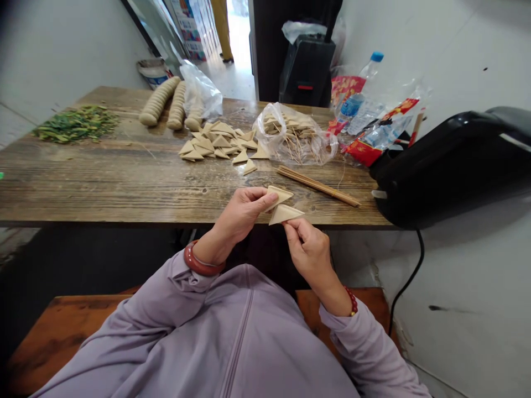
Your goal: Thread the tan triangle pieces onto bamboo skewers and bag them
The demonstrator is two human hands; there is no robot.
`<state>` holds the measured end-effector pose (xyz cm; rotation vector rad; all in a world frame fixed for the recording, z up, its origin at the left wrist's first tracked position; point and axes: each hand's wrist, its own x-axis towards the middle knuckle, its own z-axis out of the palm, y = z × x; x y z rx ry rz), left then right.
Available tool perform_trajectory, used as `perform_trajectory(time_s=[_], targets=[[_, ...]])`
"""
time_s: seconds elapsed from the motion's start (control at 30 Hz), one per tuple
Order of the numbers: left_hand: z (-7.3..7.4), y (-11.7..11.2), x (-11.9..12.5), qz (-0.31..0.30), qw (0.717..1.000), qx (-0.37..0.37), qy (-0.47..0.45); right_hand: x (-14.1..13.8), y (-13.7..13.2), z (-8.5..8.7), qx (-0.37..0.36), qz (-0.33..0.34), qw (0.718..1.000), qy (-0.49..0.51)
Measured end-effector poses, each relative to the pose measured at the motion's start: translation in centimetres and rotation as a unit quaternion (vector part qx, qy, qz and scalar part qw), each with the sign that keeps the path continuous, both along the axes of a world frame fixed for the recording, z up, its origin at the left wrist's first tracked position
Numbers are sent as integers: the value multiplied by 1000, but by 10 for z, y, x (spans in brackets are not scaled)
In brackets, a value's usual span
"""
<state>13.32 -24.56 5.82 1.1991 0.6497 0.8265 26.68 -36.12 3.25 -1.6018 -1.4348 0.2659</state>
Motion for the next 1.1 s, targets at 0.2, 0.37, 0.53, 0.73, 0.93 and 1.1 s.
perform_trajectory(time_s=[0.2,0.37,0.53,0.73,0.93,1.1], targets=[[-1,1,0,-6,1000,-5,0,0,2,1,-31,15,997,63],[1,2,-3,-11,1000,-6,-8,-1,5,-3,-44,32,989,137],[0,6,-4,-8,1000,-8,-7,-2,8,-2,-48,46,982,178],[-5,9,-3,-2,999,-25,-25,-5,12,1,-37,30,978,205],[-15,-1,4,-4,996,-69,-47,-13,21,1,-14,6,981,193],[-17,-5,12,30,991,-101,-80,-17,25,-1,-6,-8,981,194]])
